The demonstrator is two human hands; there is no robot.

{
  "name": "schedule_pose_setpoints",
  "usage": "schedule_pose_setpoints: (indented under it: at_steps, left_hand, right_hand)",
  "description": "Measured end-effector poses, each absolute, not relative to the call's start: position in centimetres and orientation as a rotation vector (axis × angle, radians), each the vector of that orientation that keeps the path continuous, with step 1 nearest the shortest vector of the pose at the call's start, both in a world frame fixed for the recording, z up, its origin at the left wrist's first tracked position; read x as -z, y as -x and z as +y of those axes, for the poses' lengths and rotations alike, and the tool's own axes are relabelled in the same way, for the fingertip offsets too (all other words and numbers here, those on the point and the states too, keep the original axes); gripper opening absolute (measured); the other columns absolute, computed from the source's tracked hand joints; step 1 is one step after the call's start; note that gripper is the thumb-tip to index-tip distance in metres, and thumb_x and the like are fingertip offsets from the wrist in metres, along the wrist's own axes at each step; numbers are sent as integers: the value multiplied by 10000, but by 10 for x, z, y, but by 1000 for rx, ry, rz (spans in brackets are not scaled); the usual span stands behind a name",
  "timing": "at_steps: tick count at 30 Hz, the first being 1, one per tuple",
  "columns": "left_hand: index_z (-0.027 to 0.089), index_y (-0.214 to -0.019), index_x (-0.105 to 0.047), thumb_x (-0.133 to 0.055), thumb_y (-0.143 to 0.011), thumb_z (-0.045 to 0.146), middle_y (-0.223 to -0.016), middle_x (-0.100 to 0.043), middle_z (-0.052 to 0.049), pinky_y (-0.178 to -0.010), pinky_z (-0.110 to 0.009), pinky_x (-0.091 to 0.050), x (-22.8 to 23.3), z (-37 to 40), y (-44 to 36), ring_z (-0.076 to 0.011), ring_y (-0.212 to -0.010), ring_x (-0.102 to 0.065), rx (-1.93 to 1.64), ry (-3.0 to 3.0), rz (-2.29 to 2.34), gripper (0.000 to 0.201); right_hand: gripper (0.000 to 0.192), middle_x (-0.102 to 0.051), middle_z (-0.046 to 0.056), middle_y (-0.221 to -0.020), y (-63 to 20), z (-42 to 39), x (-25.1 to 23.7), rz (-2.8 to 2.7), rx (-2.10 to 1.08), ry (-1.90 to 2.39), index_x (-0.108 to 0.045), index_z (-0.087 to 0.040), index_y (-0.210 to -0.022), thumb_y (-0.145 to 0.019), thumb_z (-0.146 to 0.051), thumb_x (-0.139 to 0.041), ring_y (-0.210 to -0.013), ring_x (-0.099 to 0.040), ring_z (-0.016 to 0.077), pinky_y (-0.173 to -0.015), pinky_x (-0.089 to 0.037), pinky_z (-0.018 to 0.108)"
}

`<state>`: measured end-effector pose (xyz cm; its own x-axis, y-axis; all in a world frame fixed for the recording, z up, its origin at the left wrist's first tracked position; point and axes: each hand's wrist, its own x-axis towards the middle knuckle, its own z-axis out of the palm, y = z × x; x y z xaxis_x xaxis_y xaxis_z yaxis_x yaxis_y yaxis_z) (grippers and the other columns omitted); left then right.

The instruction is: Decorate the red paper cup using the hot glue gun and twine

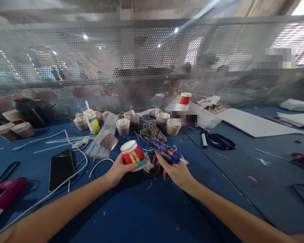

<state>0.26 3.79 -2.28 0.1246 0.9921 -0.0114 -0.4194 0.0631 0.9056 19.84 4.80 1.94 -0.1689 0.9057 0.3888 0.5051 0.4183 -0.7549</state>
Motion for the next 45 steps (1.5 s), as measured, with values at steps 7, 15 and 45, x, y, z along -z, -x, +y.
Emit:
schedule_pose_setpoints:
  at_steps: [7,15,45]
  left_hand:
    - [158,-916,-624,-870,-420,186,-893,-725,-50,-849,-377,-509,20,36,-3,-214,-831,-675,-1336,-846,872,554]
    - [164,-950,-608,-861,-461,203,-939,-725,-65,-869,-401,-504,23,37,-4,-241,-890,-672,-1292,-911,879,552]
    - [180,-992,-576,-833,-509,119,-943,-702,-44,-811,-332,-503,12,32,-8,-197,-862,-651,-1182,-1015,738,550]
  right_hand:
    - [392,-557,171,-838,-217,60,-24,-2078,238,1895,-523,-112,-823,-676,-434,-691,-552,-618,239,-378,-398,280]
    - [612,-551,216,-792,-234,60,-22,-2173,341,1876,-504,-111,-793,-558,-619,-750,-645,-624,348,-441,-483,390]
    - [167,-472,38,-794,-201,17,-29,-2240,-728,702,-489,-210,-772,-691,-91,-405,-839,-432,208,-716,-427,351]
